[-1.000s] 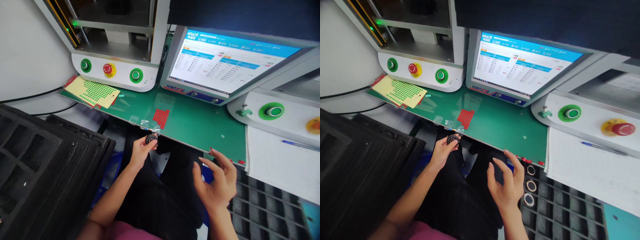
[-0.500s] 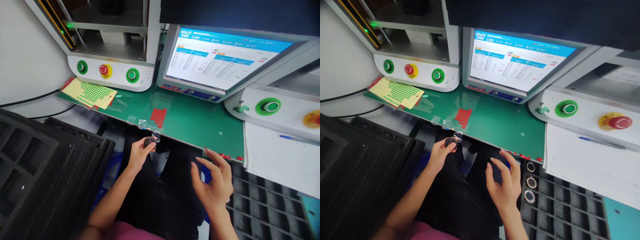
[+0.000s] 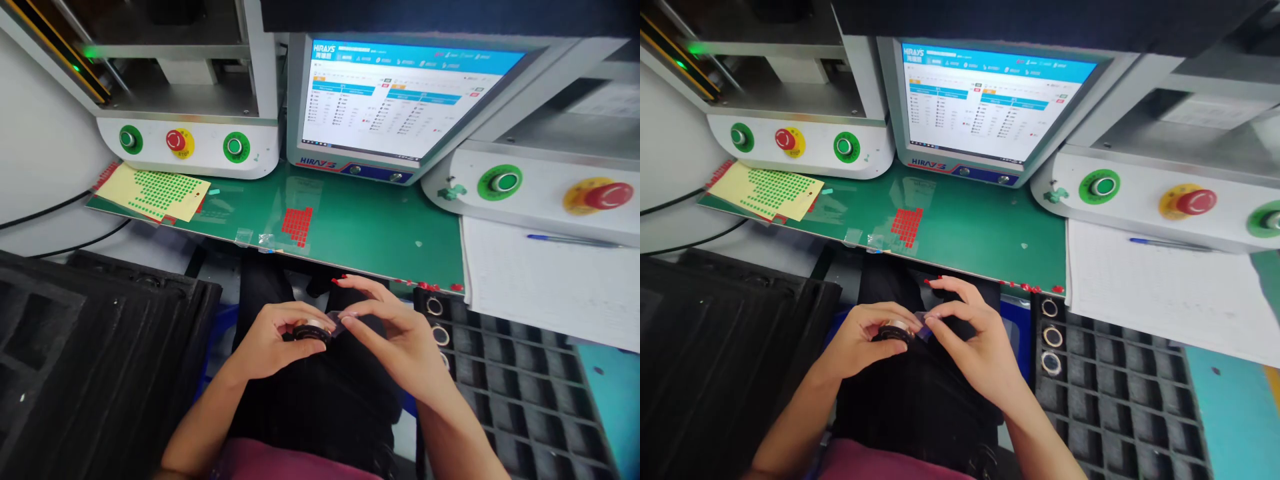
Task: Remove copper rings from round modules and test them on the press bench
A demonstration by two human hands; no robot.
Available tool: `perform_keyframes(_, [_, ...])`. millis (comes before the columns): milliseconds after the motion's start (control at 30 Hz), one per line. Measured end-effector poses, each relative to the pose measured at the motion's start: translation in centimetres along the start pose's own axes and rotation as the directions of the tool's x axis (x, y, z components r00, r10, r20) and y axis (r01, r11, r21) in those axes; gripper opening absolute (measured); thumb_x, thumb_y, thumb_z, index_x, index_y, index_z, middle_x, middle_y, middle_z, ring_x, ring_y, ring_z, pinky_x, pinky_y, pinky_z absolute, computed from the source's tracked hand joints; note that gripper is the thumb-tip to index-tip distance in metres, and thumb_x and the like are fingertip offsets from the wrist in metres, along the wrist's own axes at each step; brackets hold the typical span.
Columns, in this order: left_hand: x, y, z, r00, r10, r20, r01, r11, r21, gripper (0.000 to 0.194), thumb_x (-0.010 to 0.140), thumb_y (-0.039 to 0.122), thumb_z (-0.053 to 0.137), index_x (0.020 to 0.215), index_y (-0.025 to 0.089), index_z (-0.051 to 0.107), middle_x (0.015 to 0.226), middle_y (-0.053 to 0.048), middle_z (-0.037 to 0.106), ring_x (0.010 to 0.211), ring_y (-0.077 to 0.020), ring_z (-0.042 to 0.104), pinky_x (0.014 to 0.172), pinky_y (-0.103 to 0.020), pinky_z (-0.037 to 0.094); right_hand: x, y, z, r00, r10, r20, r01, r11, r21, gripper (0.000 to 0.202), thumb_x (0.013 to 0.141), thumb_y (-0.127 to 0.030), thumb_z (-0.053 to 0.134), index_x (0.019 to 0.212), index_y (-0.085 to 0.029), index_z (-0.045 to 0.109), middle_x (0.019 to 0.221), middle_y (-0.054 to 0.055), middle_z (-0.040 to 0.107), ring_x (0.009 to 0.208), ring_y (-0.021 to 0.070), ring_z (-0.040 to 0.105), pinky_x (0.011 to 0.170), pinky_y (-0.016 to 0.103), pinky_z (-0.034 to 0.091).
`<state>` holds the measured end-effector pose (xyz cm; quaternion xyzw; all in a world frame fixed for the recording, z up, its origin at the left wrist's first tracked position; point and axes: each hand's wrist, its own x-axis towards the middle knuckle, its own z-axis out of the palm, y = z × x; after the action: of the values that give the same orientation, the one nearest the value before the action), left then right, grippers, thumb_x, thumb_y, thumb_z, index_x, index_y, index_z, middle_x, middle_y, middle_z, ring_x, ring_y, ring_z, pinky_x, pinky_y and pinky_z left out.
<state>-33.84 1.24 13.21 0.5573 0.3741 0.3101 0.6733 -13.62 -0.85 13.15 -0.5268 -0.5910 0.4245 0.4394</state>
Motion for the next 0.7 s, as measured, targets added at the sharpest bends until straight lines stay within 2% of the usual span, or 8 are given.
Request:
perform_keyframes(167, [0.1, 0.4, 0.7, 1.0, -0.019, -0.004, 0.019, 1.0, -0.006, 0.014, 0.077, 0.018, 0.077, 0.09, 0.018, 0.08, 0.097, -0.008, 0.078, 0.088, -0.0182, 0.073, 0.078, -0.024, 0.055, -0.6, 0.0, -0.3, 0.995, 0.025, -0.092, -0.022, 0.999, 0.028, 0.008, 0.083, -0.024, 0.073, 0.079, -0.031, 0.076, 0.117, 0.001, 0.071, 0.115, 0.0223, 0.064, 0.102, 0.04, 0.049])
perform_keyframes(367, [0.0, 1.0, 0.6, 0.998, -0.046, 0.033, 0.045, 0.998, 0.044, 0.013, 0.077, 0.018, 0.077, 0.09, 0.018, 0.08, 0.096, -0.007, 0.077, 0.086, -0.0182, 0.072, 0.077, -0.025, 0.056, -0.9, -0.3, -1.4, 0.997, 0.076, -0.005, -0.075, 0.992, 0.102, 0.011, 0.086, -0.027, 0.071, 0.079, -0.031, 0.078, 0.114, 0.002, 0.073, 0.114, 0.0227, 0.066, 0.099, 0.038, 0.051])
perform_keyframes(500, [-0.2, 1.4, 0.6, 0.998, -0.054, 0.036, 0.051, 0.996, 0.068, 0.014, 0.078, 0.018, 0.077, 0.092, 0.019, 0.08, 0.096, -0.007, 0.077, 0.085, -0.0172, 0.072, 0.075, -0.024, 0.055, -1.1, -0.5, -1.6, 0.996, 0.058, -0.062, -0.053, 0.995, 0.083, 0.01, 0.084, -0.026, 0.073, 0.077, -0.03, 0.079, 0.114, 0.002, 0.073, 0.111, 0.0232, 0.067, 0.099, 0.039, 0.051])
perform_keyframes(700, [-0.3, 1.2, 2.2, 0.998, -0.034, 0.06, 0.033, 0.999, 0.009, 0.019, 0.075, 0.022, 0.081, 0.094, 0.024, 0.081, 0.127, -0.009, 0.07, 0.072, -0.012, 0.068, 0.066, -0.023, 0.053, -1.7, -0.4, -0.7, 0.979, 0.047, -0.198, -0.014, 0.986, 0.166, 0.012, 0.085, -0.023, 0.073, 0.08, -0.032, 0.079, 0.112, 0.002, 0.074, 0.107, 0.0218, 0.069, 0.095, 0.038, 0.054])
